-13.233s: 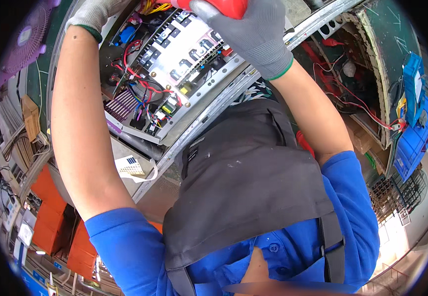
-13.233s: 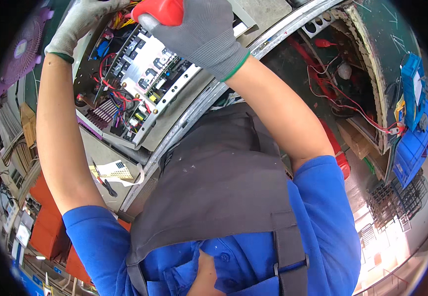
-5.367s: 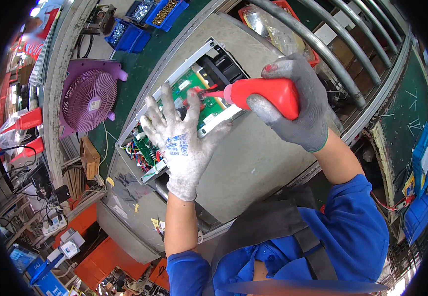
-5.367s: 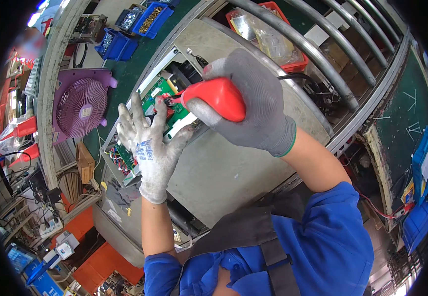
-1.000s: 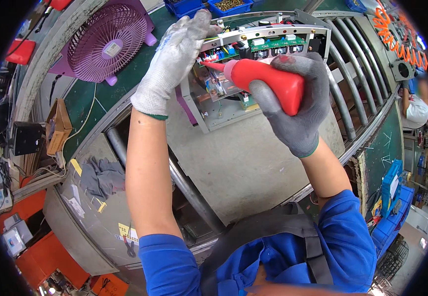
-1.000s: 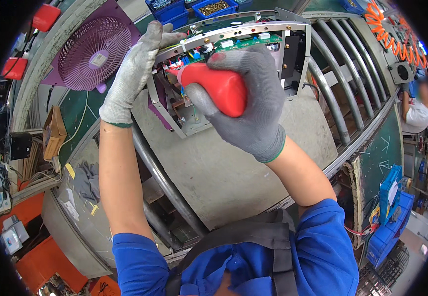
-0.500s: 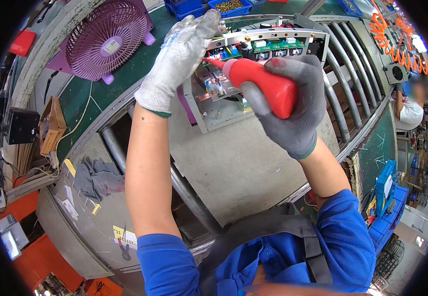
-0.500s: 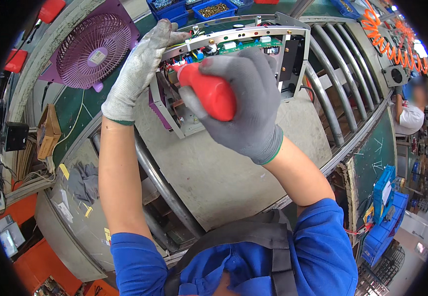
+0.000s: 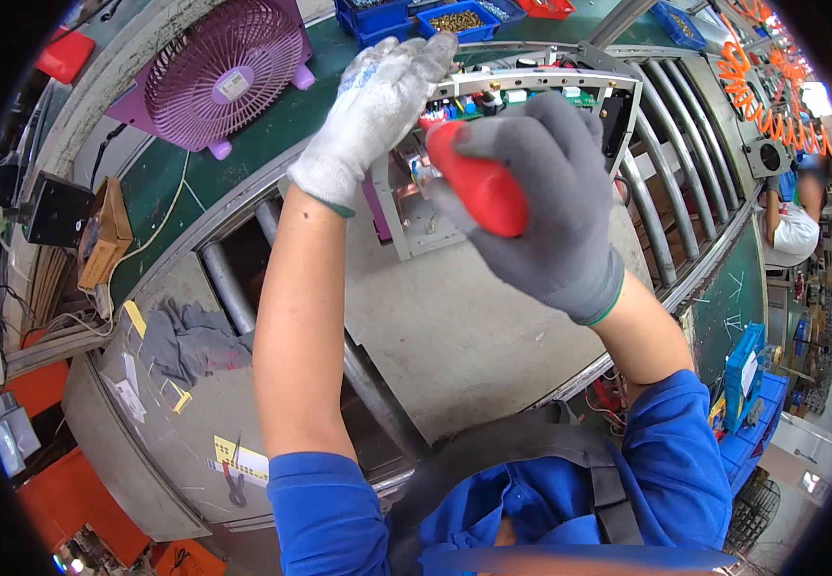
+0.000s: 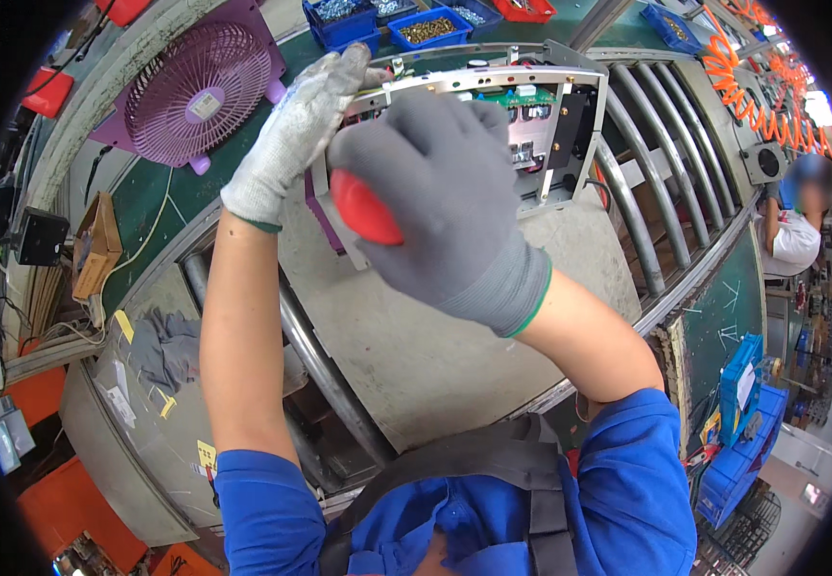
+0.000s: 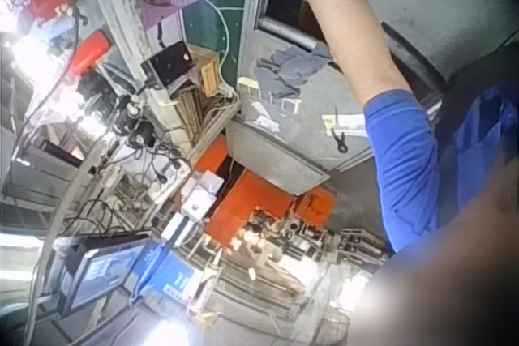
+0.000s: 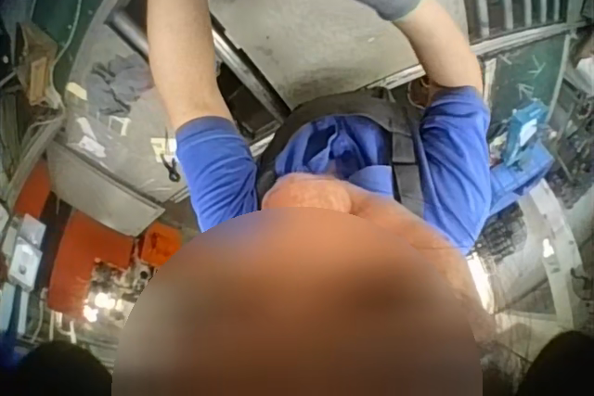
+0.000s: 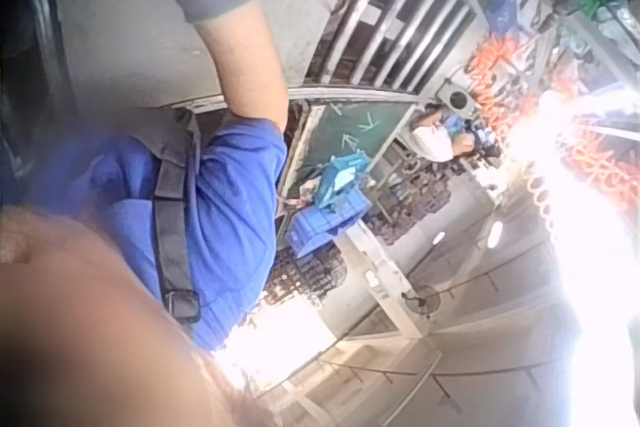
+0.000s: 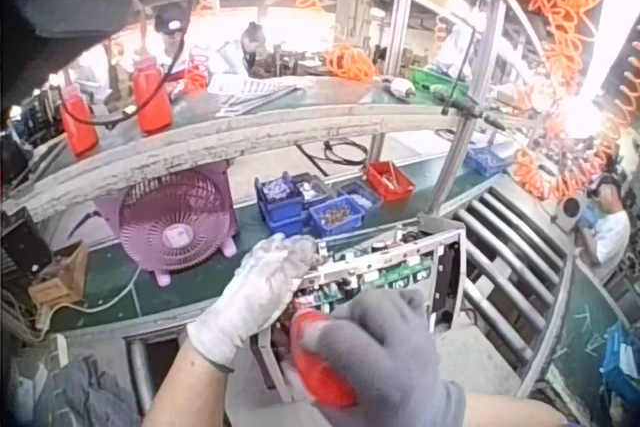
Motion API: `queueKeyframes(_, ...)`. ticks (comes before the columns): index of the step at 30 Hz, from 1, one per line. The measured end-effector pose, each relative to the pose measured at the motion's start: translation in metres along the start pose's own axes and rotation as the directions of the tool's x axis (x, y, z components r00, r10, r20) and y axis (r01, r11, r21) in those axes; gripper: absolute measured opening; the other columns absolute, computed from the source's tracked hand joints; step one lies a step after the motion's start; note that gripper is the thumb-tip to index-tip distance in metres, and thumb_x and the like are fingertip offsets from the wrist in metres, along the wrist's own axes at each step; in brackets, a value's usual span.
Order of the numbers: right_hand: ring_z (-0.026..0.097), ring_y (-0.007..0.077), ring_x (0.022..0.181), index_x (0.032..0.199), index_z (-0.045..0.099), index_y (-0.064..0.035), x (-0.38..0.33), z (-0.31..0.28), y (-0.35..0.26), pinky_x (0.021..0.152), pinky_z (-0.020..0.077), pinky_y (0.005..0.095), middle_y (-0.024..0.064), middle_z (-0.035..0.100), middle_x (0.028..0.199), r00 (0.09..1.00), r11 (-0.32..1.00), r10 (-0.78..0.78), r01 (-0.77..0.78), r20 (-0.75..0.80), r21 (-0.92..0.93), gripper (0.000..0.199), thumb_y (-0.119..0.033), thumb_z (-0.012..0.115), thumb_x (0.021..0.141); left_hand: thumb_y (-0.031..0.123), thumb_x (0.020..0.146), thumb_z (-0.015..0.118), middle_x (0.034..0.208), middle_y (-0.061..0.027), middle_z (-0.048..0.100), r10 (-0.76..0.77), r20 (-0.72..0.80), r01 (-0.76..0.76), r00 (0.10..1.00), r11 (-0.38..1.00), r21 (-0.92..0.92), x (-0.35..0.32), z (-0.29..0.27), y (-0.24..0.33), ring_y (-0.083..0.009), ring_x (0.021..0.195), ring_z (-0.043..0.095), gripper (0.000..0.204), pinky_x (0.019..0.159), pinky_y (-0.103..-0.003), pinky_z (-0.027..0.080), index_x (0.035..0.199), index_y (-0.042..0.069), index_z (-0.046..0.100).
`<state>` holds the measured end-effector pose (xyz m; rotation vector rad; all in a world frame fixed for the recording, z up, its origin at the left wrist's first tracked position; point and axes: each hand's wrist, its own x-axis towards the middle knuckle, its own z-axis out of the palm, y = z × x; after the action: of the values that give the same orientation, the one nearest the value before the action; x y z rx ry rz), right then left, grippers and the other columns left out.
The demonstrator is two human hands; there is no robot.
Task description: Assembling, wiring, and labeling an electronic power unit at an industrial workstation.
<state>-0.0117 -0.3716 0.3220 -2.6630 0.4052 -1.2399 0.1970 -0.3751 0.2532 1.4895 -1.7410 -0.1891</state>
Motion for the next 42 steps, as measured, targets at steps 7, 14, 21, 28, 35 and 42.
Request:
queueKeyframes(7, 0.06, 0.0231, 0.085, 0.1, 0.063, -0.007, -0.038, -0.025, 0.014, 0.077, 0.0469, 0.0357, 0.0073, 0.063, 0.098, 0.964, 0.944, 0.266, -0.257, -0.014, 0.206, 0.037, -0.012, 0.085, 0.071, 0.052, 0.105, 0.044, 0.123, -0.0179, 0.067, -0.229, -0.019, 0.226, 0.973, 0.97, -0.085, 0.006, 0.004, -0.011, -0.027, 0.11, 0.066, 0.062, 0.101, -0.034, 0.048, 0.122, -0.002, 0.068)
queueKeyframes(14, 0.06, 0.0238, 0.086, 0.104, 0.061, -0.0024, -0.089, -0.003, 0.038, 0.075, 0.0499, 0.033, 0.011, 0.063, 0.095, 0.883, 0.847, 0.466, -0.427, -0.054, 0.317, 0.04, -0.004, 0.085, 0.072, 0.035, 0.108, 0.042, 0.132, -0.0185, 0.064, -0.041, -0.04, 0.047, 0.998, 0.987, 0.155, 0.0, 0.0, -0.012, -0.0387, 0.13, 0.053, 0.044, 0.115, -0.043, 0.036, 0.129, 0.003, 0.065)
queueKeyframes(21, 0.059, 0.0256, 0.082, 0.101, 0.062, -0.0036, -0.083, 0.016, 0.052, 0.072, 0.049, 0.0355, 0.0104, 0.064, 0.091, 0.909, 0.881, 0.409, -0.371, -0.079, 0.292, 0.037, -0.006, 0.085, 0.073, 0.04, 0.105, 0.048, 0.127, -0.0208, 0.067, -0.13, -0.078, 0.137, 0.988, 0.987, 0.079, 0.007, 0.0, -0.012, -0.0383, 0.125, 0.057, 0.048, 0.11, -0.044, 0.041, 0.124, 0.0, 0.066)
queueKeyframes(28, 0.058, 0.0293, 0.08, 0.096, 0.063, -0.0053, -0.077, 0.011, 0.054, 0.072, 0.0475, 0.0385, 0.0106, 0.062, 0.088, 0.918, 0.902, 0.386, -0.354, -0.095, 0.249, 0.034, -0.012, 0.085, 0.071, 0.039, 0.11, 0.041, 0.124, -0.0135, 0.068, -0.16, 0.066, 0.173, 0.985, 0.934, -0.314, 0.002, 0.002, -0.013, -0.0196, 0.112, 0.064, 0.052, 0.103, -0.031, 0.046, 0.133, -0.003, 0.061)
queueKeyframes(35, 0.059, 0.0303, 0.082, 0.097, 0.063, -0.011, -0.088, 0.021, 0.067, 0.072, 0.0438, 0.0398, 0.008, 0.06, 0.09, 0.919, 0.922, 0.36, -0.325, -0.159, 0.211, 0.033, -0.019, 0.083, 0.073, 0.031, 0.108, 0.043, 0.13, -0.0155, 0.067, -0.229, 0.058, 0.236, 0.972, 0.936, -0.259, 0.008, 0.001, 0.011, -0.0226, 0.117, 0.061, 0.048, 0.11, -0.033, 0.039, 0.131, -0.008, 0.058)
queueKeyframes(42, 0.059, 0.0295, 0.082, 0.095, 0.062, -0.0122, -0.104, 0.018, 0.078, 0.072, 0.0433, 0.04, 0.0077, 0.058, 0.088, 0.841, 0.802, 0.521, -0.425, -0.144, 0.42, 0.031, -0.019, 0.082, 0.073, 0.042, 0.11, 0.038, 0.137, -0.0147, 0.06, -0.396, 0.085, 0.405, 0.914, 0.898, -0.172, 0.01, 0.002, 0.027, -0.0211, 0.127, 0.054, 0.055, 0.113, -0.035, 0.037, 0.127, -0.003, 0.066)
